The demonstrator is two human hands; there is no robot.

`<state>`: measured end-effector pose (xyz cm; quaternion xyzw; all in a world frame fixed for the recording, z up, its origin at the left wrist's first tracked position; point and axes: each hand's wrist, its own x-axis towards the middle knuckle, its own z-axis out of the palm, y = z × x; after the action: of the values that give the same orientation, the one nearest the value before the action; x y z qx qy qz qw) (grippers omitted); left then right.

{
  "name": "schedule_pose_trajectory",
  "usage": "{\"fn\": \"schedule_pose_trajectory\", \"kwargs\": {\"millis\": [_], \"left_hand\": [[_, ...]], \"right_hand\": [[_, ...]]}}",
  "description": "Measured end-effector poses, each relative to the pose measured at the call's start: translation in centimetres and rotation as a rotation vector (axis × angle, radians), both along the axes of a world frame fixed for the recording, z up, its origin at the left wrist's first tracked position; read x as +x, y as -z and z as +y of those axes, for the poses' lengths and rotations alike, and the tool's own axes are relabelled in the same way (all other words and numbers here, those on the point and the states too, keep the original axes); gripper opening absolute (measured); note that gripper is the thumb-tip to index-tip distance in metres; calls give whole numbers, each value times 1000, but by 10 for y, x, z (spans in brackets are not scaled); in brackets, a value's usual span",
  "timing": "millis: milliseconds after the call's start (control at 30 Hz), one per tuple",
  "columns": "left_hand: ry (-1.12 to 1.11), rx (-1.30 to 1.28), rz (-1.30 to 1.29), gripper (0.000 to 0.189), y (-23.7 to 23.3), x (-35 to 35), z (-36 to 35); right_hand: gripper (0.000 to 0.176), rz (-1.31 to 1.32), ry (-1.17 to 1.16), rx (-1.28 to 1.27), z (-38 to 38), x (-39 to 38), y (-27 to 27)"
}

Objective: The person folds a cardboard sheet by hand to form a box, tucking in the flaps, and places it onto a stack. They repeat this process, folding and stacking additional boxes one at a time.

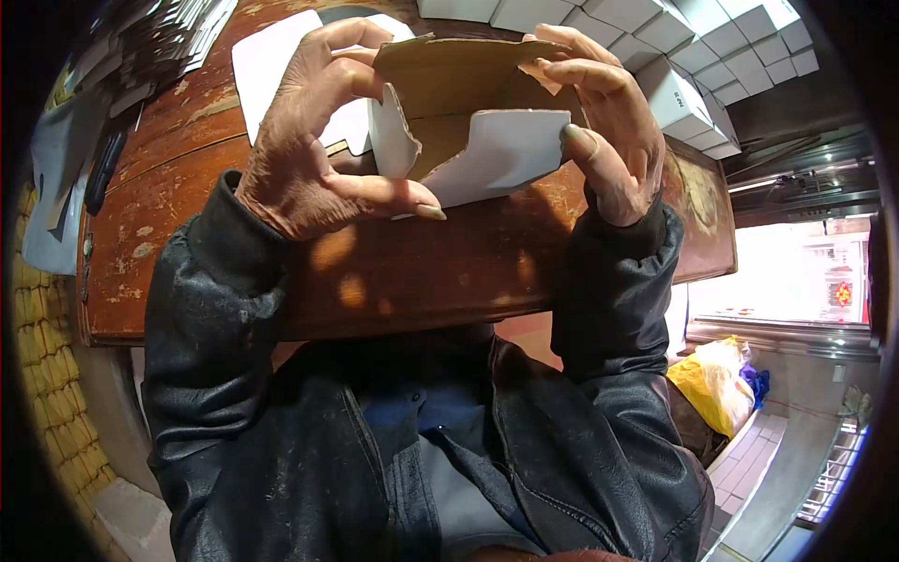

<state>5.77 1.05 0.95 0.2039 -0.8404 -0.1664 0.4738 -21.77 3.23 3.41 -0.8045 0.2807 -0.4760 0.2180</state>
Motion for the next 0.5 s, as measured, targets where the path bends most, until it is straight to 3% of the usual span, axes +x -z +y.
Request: {"fn": "schedule_pose_trajectory", "kwargs": {"millis": [200,400,433,500], "left_hand": [[-15,-50,-20,64,-5,3,3],[30,-49,21,54,-8,1,5],[31,21,12,50,-8,3,8],[3,-23,-5,46,-5,2,8]], "right_hand": [[19,-114,-5,33,-2,-1,2],[29,-111,35,-4,-2,0,4],[33,-76,39,-137,-9,1,10],[30,-359,-349,385,-2,-7,12]]}}
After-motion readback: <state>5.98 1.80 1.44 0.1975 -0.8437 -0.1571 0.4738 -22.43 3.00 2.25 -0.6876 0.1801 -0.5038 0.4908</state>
